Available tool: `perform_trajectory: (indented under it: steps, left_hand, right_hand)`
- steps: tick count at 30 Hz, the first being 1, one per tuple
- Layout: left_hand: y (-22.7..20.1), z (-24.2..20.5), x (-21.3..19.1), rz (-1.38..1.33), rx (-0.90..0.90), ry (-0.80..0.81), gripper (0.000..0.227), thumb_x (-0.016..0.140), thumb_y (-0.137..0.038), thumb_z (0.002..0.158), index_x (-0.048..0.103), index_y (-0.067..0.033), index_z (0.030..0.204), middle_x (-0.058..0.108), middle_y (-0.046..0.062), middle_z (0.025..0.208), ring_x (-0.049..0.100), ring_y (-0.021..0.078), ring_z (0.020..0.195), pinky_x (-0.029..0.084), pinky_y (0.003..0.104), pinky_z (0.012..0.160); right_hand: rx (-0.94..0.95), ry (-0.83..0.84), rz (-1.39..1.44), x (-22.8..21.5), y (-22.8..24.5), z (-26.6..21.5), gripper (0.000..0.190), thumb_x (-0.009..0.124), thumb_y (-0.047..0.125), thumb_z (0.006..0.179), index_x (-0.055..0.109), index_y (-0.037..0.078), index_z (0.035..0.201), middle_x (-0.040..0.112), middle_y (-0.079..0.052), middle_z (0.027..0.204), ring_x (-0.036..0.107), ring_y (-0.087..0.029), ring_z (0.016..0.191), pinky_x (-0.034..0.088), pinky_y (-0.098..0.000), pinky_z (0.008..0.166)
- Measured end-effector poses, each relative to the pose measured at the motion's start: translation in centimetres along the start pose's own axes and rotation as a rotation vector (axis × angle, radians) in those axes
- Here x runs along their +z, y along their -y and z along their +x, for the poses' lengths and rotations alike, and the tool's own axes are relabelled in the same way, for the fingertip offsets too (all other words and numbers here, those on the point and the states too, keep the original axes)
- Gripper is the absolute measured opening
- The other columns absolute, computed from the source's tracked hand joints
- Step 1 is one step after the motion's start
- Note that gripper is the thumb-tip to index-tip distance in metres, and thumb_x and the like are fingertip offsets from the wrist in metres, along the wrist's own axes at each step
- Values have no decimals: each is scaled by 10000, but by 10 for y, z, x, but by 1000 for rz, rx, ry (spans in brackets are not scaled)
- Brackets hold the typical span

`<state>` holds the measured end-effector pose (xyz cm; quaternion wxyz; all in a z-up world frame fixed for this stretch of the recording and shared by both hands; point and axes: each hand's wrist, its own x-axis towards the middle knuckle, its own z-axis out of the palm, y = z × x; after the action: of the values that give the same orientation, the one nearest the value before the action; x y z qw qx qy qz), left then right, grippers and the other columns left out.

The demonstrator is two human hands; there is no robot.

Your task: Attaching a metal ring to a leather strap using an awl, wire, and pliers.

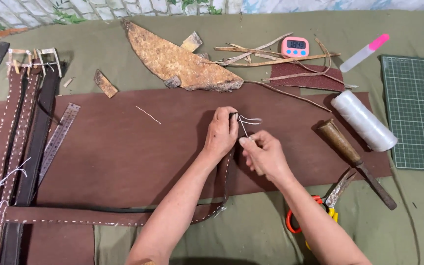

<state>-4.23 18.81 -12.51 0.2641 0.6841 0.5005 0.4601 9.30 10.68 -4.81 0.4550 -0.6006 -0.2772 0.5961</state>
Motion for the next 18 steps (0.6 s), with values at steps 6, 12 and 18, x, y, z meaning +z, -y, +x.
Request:
perform_trajectory:
  steps: [6,12,18]
  left_hand:
    - [-1,-1,-2,-5,-7,42,166,576,-152,982,588,-122,1145,594,132,991,683,403,969,597,488,822]
    - [-1,1,-2,-3,-61,59,158,548,-172,990,571,-132,1141,574,125,968,685,407,928,603,490,812]
    - [-10,1,-3,43,-26,56,140,543,-165,996,545,-133,1132,531,113,946,676,420,891,605,510,761]
  right_hand:
    - [-350,-217,-1131,-18,-29,23,381,758,415,919,631,96,1083,697,-160,794,729,-380,811,552,-494,714]
    - [-170,-6,-749,2,4,-1,356,575,368,1017,675,137,764,622,-22,416,590,-184,323,458,-302,301]
    - [348,259,311,-13,-1,11,419,471,403,1039,589,3,994,394,-13,590,374,-132,328,317,-295,239]
